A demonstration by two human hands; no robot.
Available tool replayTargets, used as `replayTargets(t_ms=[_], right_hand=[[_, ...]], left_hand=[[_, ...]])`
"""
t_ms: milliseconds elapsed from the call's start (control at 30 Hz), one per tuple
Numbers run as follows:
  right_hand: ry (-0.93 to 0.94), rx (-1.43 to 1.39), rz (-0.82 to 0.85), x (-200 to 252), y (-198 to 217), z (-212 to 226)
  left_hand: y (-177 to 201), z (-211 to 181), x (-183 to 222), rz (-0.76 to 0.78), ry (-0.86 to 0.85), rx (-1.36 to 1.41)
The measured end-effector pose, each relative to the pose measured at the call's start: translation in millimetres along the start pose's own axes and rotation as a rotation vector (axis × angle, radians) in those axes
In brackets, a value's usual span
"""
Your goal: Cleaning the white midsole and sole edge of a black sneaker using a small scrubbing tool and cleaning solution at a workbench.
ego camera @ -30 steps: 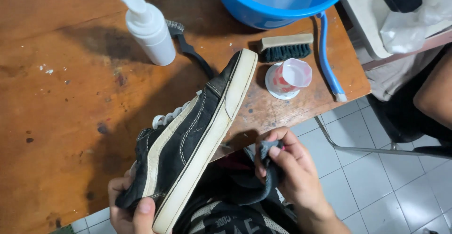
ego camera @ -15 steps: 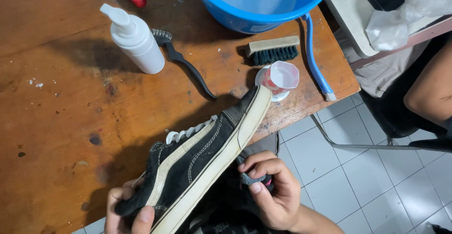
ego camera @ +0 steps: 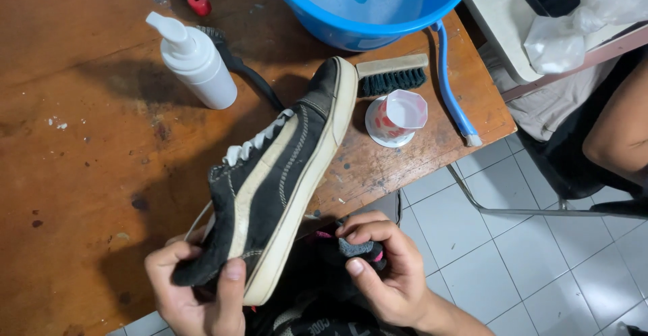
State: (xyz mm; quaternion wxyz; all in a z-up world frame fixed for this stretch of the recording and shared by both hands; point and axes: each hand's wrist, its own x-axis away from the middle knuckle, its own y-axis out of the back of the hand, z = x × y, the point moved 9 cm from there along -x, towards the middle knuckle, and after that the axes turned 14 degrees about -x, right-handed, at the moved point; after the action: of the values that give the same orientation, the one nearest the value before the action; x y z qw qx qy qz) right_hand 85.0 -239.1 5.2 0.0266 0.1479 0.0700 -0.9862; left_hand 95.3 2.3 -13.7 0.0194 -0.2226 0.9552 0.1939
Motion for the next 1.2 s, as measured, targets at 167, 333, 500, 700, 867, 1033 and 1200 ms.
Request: replayTargets(t_ms=[167, 333, 500, 700, 867, 1033, 1200], right_hand=[[0.109, 0.138, -0.025, -9.8, -3.3, 9.9], [0.245, 0.357, -0.064, -22.2, -12.4, 20.1], [0.318, 0.384, 0.055, -19.8, -29.4, 16.9], [0.366, 0.441, 0.065, -13.1, -30.7, 16.1], [0.195, 0.142, -0.149, -5.9, -4.9, -2.8], [-0.032, 0.194, -0.102, -15.7, 8.9, -15.6], [-0.004, 0.118, 0.087, -23.4, -11.8, -11.9]], left_hand=[[2.6, -12.8, 1.8, 0.08, -0.138, -0.108], [-3.9, -47.7, -0.9, 0.128, -0.431, -0.482], [2.4, -69.3, 4.0, -0.042, -0.496, -0.587], [-17.0, -78.0, -10.4, 0.227, -0.592, -0.658], [-26.9, -50.4, -47.5, 0.557, -0.299, -0.761], [-50.0, -37.5, -62.9, 0.89, -0.147, -0.309], [-53.3, -49.2, -53.9, 0.959, -0.266, 0.137]])
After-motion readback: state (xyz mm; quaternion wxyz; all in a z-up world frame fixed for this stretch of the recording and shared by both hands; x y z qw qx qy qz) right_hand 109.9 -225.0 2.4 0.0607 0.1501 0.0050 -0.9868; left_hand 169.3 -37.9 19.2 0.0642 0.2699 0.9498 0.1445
